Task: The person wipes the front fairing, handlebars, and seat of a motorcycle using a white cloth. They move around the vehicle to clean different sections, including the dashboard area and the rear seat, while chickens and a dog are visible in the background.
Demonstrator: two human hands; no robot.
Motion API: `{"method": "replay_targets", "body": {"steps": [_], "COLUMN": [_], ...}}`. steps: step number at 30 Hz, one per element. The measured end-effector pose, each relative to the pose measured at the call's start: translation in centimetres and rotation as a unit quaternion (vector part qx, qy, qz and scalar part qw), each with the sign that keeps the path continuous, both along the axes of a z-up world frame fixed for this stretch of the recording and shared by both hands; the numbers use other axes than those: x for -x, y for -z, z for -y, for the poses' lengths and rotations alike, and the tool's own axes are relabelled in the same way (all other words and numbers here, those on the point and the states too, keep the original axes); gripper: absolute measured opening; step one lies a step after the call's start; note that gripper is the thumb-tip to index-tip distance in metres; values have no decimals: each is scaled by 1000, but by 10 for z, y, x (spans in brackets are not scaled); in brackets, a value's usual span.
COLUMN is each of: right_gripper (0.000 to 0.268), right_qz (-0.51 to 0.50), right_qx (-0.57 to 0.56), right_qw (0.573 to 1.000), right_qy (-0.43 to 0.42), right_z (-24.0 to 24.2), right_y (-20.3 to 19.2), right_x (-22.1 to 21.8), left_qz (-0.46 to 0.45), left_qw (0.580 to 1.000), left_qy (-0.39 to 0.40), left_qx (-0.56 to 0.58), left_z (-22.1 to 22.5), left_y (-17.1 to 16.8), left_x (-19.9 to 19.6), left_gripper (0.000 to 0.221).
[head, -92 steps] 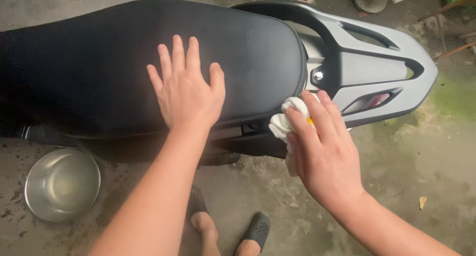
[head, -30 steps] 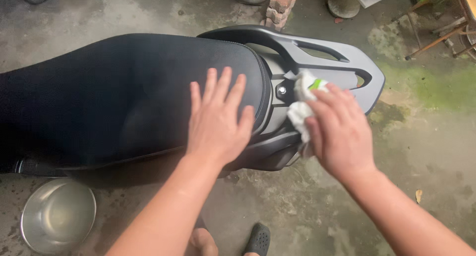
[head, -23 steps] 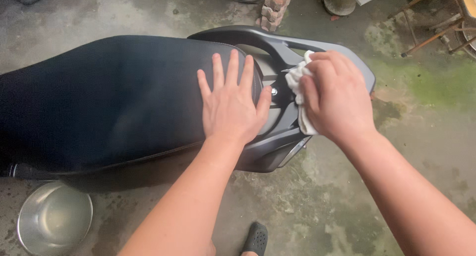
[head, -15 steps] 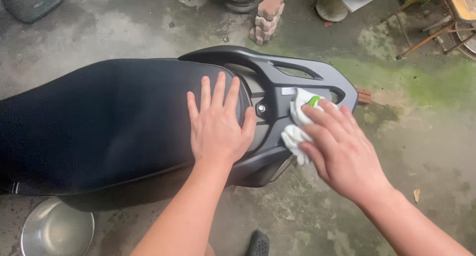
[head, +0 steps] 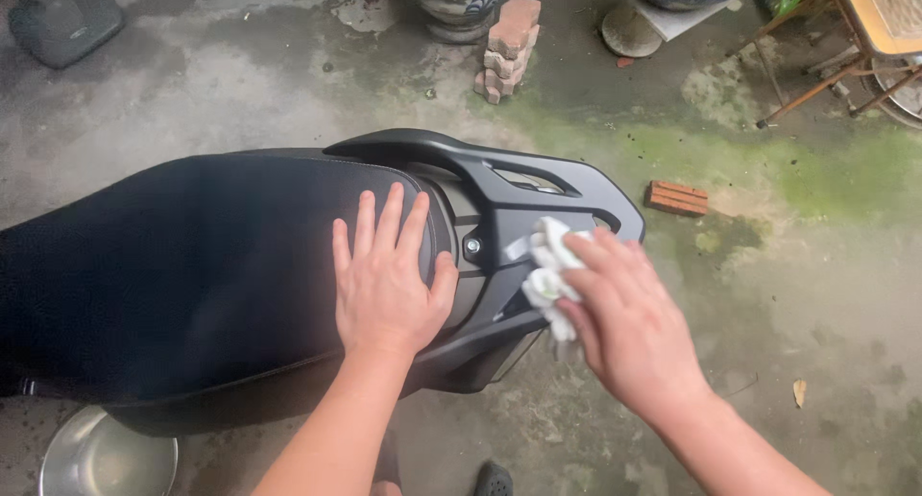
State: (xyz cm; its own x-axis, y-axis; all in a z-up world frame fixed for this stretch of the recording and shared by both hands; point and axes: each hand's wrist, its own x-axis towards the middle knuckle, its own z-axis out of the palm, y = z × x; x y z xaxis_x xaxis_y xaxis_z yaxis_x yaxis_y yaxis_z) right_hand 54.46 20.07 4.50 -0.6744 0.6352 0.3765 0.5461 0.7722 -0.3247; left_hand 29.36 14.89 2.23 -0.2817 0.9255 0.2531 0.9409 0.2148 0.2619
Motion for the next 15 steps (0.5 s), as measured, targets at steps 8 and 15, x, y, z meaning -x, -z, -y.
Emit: {"method": "replay_targets", "body": {"steps": [8,15], "right_gripper": [22,24], "right_qz": [35,88], "right_qx": [-85,3], "right_qw": [995,994], "right_qy": [30,-59], "right_z": [-80,-32], "right_y": [6,-27], "right_x": [48,35], "left_qz": [29,15], "left_qw": [998,999], "left_qy": [-16,-11], "left_qx": [59,38], "left_z": [-4,-4], "left_y": [-13,-9], "left_x": [-3,-4], "left_gripper": [69,67]}}
